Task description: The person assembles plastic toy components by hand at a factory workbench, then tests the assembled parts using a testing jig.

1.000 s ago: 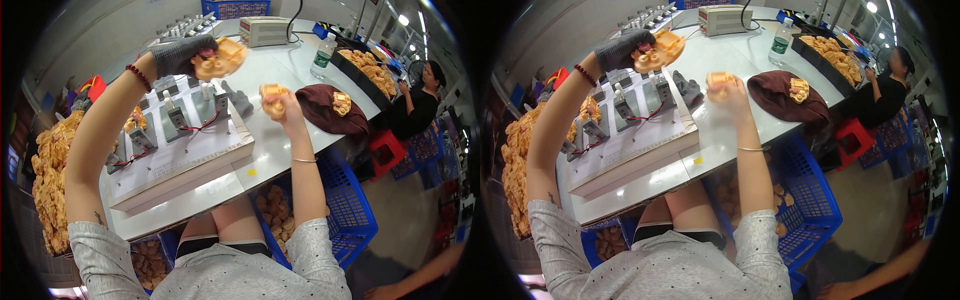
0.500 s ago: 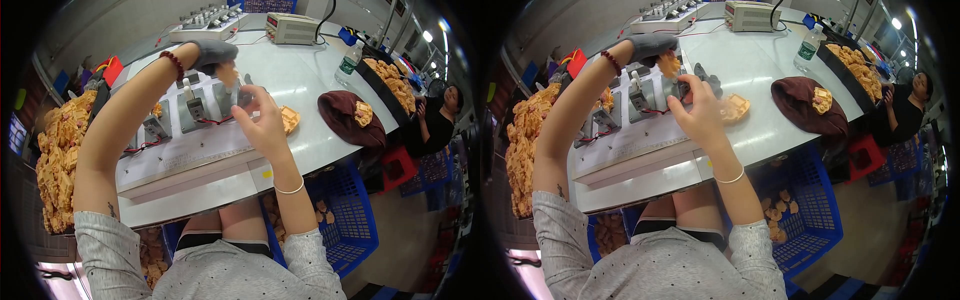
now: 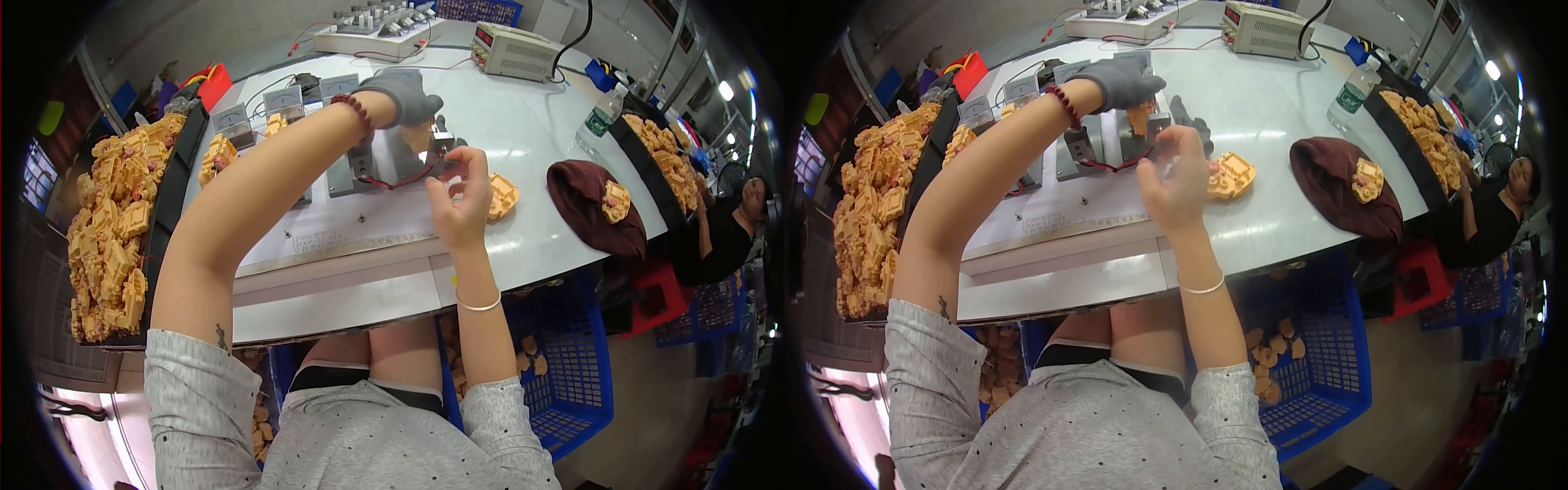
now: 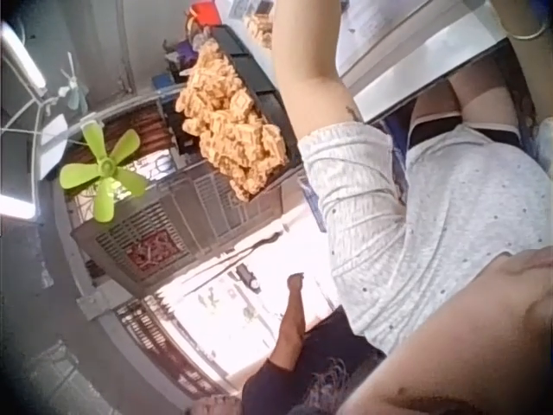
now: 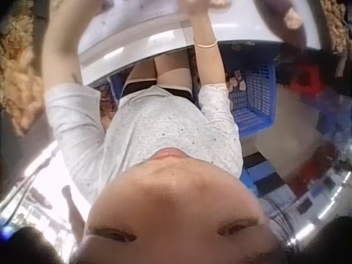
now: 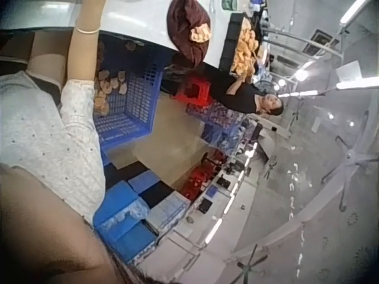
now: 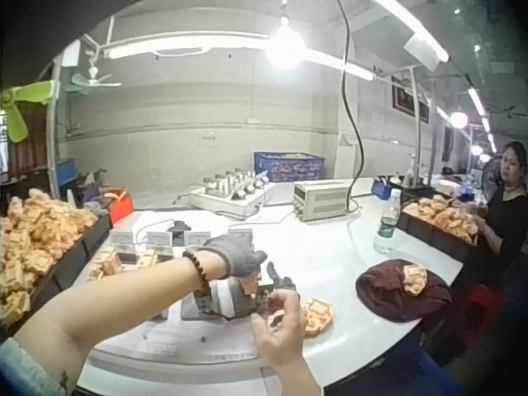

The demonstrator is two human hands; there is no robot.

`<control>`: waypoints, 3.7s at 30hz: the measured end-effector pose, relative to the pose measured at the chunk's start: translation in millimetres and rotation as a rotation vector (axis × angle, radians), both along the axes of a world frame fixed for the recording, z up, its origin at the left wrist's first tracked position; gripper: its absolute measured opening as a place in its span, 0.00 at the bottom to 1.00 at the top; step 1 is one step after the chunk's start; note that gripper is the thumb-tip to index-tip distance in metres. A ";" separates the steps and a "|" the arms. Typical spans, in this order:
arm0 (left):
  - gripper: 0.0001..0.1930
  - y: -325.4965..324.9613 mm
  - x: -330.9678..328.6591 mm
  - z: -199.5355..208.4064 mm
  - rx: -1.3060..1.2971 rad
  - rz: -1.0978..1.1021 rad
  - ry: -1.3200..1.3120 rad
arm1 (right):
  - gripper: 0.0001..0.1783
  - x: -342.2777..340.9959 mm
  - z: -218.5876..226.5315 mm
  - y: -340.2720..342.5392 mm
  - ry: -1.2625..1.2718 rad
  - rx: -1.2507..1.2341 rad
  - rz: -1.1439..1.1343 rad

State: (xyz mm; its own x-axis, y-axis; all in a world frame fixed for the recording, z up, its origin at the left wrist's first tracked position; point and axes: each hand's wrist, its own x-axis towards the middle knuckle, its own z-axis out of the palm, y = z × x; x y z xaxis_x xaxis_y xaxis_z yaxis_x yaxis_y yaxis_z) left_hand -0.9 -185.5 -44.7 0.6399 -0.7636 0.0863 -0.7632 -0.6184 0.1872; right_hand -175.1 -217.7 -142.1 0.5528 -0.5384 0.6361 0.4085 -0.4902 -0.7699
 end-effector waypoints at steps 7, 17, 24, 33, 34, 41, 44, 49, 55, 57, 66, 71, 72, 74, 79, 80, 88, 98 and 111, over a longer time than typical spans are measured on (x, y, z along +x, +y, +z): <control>0.15 131.7 -131.3 67.2 -0.558 -0.403 -0.263 | 0.06 -28.4 7.2 -7.2 0.097 -0.468 -0.243; 0.03 288.0 -143.5 -47.1 -0.900 0.262 0.276 | 0.05 -16.4 -19.2 0.7 0.180 -0.413 -0.317; 0.03 330.4 -115.5 -88.2 -1.041 0.413 0.217 | 0.09 -34.5 -1.8 -9.5 0.368 -0.175 -0.111; 0.02 323.4 -88.2 -90.0 -0.959 0.482 0.300 | 0.12 -35.2 12.8 -17.9 0.529 -0.097 -0.012; 0.01 315.8 -88.2 -88.6 -0.927 0.496 0.293 | 0.12 -40.3 13.0 -21.4 0.534 -0.100 -0.054; 0.06 337.8 -83.3 -93.8 -0.735 0.570 0.378 | 0.12 -25.0 -6.2 -6.5 0.408 -0.247 -0.051; 0.09 319.0 -94.0 -91.7 -0.865 0.507 0.223 | 0.11 -37.2 0.3 -9.2 0.447 -0.251 -0.097; 0.11 315.0 -91.5 -93.5 -0.933 0.507 0.195 | 0.06 -44.1 -6.6 -10.6 0.364 -0.300 -0.150; 0.11 321.6 -86.5 -100.0 -0.947 0.525 0.131 | 0.03 -35.2 -11.4 -1.7 0.304 -0.298 -0.195; 0.12 318.0 -88.2 -98.4 -0.925 0.573 0.118 | 0.02 -34.1 -13.1 -1.2 0.290 -0.296 -0.198; 0.15 317.4 -93.2 -93.4 -0.872 0.557 0.129 | 0.06 -37.7 -10.5 -0.7 0.289 -0.294 -0.201; 0.15 312.9 -97.9 -89.5 -0.844 0.647 0.173 | 0.06 -37.2 -14.2 -1.5 0.281 -0.305 -0.219; 0.14 311.8 -98.3 -89.6 -0.864 0.699 0.214 | 0.06 -37.0 -14.4 -1.4 0.282 -0.303 -0.218; 0.14 313.1 -97.3 -91.2 -0.857 0.688 0.188 | 0.05 -36.9 -13.0 -1.0 0.279 -0.300 -0.217; 0.13 314.4 -92.6 -95.9 -0.889 0.576 0.106 | 0.06 -39.1 -8.7 -0.2 0.351 -0.257 -0.202; 0.12 314.1 -92.4 -96.1 -0.901 0.558 0.098 | 0.06 -39.8 -8.3 -0.5 0.399 -0.244 -0.196; 0.12 313.1 -91.4 -96.0 -0.868 0.494 0.013 | 0.05 -37.7 -12.3 -0.2 0.362 -0.260 -0.197; 0.12 306.8 -94.9 -91.0 -0.890 0.464 -0.031 | 0.05 -38.4 -11.8 -0.2 0.318 -0.258 -0.198; 0.12 304.2 -94.7 -94.1 -0.909 0.474 -0.061 | 0.07 -32.8 -7.4 0.2 0.342 -0.217 -0.234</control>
